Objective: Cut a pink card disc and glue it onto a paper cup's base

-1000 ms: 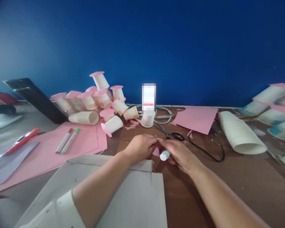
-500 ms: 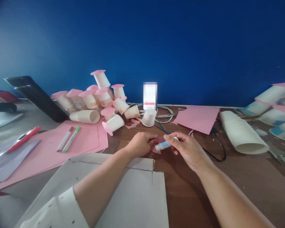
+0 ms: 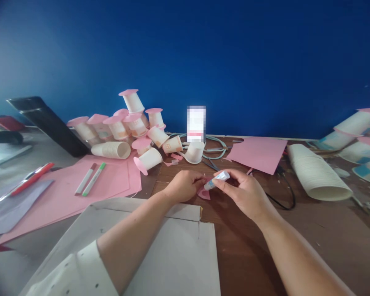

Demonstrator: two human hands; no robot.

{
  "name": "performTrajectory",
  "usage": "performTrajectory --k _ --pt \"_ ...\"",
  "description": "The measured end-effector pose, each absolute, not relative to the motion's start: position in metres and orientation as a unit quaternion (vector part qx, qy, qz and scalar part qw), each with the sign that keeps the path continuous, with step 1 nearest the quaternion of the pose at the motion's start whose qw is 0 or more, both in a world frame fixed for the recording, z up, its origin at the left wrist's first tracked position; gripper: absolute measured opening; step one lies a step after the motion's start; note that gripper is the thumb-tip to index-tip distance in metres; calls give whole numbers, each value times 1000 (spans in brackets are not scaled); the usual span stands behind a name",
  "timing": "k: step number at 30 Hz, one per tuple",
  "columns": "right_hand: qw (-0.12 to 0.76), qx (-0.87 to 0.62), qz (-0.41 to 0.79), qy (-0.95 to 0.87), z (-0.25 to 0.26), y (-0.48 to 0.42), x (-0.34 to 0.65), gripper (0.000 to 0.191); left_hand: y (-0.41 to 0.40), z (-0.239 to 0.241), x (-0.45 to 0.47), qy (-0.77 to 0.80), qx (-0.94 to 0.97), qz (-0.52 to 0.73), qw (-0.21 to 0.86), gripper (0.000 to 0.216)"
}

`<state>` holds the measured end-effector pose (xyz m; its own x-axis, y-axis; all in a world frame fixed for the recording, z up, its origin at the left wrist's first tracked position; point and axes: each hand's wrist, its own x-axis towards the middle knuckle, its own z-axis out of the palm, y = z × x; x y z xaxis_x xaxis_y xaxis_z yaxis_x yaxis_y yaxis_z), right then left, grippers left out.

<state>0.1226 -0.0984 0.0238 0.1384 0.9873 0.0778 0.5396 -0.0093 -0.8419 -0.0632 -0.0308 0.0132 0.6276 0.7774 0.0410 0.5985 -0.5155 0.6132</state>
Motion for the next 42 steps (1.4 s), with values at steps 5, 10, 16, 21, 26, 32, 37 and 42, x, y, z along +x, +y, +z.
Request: performTrajectory --k 5,10,16,21,26,32,37,42 --pt "388 -638 204 -633 23 -100 117 26 -30 11 -63 405 853 159 288 31" --pt "372 -635 162 -658 20 -102 113 22 -28 9 -62 401 855 163 285 31" --pt "350 -632 123 -681 15 -101 112 19 -28 10 -62 400 858 157 282 30" --pt "346 -628 115 -688 12 -99 112 18 -27 9 -62 398 860 160 275 29" --pt "329 -626 113 -698 8 -99 111 18 -27 6 -62 397 860 162 275 31" --pt "312 -617 110 -714 2 -97 110 17 -27 7 -62 393 866 152 269 32" --pt "302 -615 121 -718 2 -96 108 17 -28 9 -61 406 861 146 271 29" --pt "292 -612 117 -725 5 -98 105 15 -27 8 -61 405 860 148 275 29"
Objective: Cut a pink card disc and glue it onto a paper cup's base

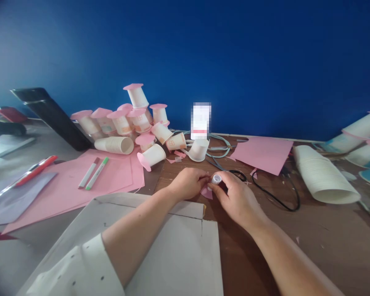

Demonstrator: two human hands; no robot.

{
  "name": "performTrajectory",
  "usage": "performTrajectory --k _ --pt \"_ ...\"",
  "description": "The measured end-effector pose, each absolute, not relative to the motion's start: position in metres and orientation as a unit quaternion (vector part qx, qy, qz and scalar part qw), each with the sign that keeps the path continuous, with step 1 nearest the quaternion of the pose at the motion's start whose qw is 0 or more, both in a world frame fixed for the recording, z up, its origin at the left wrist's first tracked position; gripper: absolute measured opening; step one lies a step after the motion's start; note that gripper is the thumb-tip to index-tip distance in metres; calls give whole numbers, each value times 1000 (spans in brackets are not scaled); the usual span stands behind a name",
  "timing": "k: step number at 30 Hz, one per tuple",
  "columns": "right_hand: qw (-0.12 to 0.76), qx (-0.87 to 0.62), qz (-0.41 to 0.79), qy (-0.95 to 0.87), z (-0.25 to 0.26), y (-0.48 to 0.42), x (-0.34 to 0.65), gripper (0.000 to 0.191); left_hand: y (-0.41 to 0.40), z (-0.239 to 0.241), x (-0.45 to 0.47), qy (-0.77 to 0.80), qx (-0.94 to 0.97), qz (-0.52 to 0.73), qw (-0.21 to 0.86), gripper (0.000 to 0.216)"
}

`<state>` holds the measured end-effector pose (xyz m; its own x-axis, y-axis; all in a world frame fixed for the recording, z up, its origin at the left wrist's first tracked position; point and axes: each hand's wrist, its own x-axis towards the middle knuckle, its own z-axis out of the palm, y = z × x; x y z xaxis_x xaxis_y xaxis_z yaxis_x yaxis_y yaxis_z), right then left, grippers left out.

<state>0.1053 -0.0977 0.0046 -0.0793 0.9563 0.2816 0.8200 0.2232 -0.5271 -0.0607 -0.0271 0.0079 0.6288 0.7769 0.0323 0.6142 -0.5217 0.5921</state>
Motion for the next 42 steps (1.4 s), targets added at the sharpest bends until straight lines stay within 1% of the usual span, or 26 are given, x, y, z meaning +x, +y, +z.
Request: performTrajectory --k 9,19,25,28,31,33,35,37,42 --pt "277 -608 95 -738 6 -100 104 14 -27 8 -61 394 863 155 277 28" --pt "262 -591 84 -759 11 -104 102 13 -27 8 -61 397 858 158 285 33" --pt "254 -592 92 -760 12 -106 97 14 -27 9 -62 397 857 157 288 28" --pt "285 -595 107 -743 12 -106 99 20 -27 10 -62 397 858 157 285 29" --pt "380 -615 119 -681 14 -105 104 27 -28 10 -63 396 856 162 290 33" --pt "424 -630 103 -642 15 -105 107 29 -29 10 -63 397 855 162 291 33" --pt "426 -636 80 -639 13 -104 107 30 -29 11 -63 399 853 162 293 31" --pt "409 -627 62 -660 9 -102 106 27 -29 12 -63 403 850 162 297 30" --pt "397 -575 26 -715 -2 -97 101 19 -28 12 -63 403 855 150 291 31"
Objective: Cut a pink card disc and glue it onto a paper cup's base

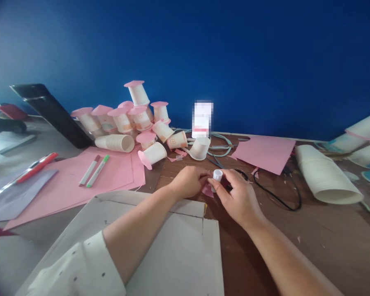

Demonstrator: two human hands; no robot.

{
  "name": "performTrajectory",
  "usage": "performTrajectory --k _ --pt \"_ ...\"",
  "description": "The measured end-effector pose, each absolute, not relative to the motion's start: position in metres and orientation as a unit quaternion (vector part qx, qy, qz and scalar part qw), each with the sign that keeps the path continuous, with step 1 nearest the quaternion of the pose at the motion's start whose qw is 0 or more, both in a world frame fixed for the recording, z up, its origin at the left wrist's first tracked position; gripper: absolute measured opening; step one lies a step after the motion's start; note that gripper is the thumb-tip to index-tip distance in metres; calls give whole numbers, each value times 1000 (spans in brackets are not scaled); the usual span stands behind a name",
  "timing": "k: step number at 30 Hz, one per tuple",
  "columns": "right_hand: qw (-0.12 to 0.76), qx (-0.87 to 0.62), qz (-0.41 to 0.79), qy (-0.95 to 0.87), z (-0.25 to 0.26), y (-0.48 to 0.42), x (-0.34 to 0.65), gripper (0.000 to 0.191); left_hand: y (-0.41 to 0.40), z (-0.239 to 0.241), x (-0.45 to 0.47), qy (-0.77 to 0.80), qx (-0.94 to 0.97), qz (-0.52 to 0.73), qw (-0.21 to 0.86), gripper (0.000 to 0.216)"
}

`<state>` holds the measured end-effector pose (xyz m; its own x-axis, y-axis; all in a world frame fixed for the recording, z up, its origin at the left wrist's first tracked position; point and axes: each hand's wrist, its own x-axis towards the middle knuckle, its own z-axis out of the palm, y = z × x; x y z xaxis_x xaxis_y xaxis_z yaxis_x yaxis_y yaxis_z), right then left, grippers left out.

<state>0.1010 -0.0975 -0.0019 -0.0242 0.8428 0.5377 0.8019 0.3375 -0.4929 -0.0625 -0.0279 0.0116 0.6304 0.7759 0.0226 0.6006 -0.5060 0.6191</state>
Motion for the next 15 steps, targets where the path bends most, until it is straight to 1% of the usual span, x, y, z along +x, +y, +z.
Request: performTrajectory --k 3,9,15 --pt "395 -557 25 -730 -4 -96 101 20 -27 10 -62 400 859 152 280 31" --pt "395 -543 55 -739 -7 -95 103 28 -26 10 -61 408 865 143 256 31" --pt "362 -534 58 -762 -8 -95 103 31 -26 10 -60 417 862 138 255 29"
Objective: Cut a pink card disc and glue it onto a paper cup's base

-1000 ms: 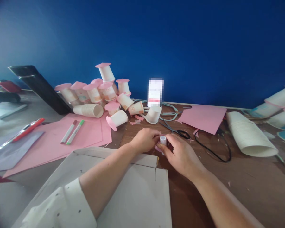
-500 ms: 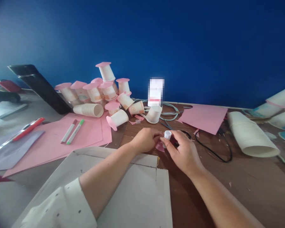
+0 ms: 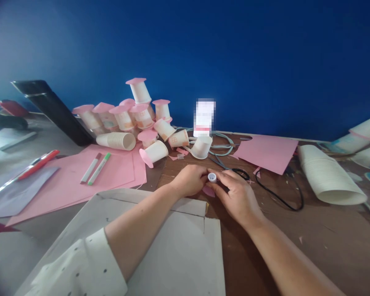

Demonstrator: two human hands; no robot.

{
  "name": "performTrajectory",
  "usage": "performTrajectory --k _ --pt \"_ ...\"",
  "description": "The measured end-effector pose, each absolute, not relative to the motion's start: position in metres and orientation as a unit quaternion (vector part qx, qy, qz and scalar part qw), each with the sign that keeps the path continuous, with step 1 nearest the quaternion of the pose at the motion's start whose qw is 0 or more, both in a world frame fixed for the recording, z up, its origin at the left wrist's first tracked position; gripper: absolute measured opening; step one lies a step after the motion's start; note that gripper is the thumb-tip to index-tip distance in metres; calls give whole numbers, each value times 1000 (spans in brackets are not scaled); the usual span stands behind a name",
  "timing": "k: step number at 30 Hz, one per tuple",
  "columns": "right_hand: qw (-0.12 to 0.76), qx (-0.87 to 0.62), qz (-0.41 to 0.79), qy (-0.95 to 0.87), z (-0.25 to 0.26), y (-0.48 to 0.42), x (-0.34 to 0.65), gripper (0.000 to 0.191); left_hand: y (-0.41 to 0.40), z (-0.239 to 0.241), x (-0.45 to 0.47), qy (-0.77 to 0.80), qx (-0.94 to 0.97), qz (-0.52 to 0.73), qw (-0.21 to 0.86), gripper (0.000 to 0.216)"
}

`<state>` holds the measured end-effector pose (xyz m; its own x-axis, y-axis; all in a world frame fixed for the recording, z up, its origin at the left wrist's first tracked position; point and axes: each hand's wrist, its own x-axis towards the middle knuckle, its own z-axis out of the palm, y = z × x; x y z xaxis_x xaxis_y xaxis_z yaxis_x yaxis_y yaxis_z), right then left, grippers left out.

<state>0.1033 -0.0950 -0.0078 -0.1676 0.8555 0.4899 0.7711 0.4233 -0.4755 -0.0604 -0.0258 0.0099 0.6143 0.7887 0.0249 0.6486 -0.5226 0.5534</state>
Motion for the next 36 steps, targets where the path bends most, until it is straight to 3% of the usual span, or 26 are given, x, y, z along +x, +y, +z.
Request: performTrajectory --k 12,22,30,36 --pt "312 -523 59 -791 1 -96 105 34 -22 8 -63 409 856 141 282 27" --pt "321 -539 63 -776 -3 -99 106 33 -22 7 -64 379 854 165 317 25" --pt "410 -600 61 -685 8 -105 102 30 -22 4 -65 372 845 188 335 28" --pt "411 -601 23 -684 3 -102 101 29 -22 3 -64 387 843 175 331 30"
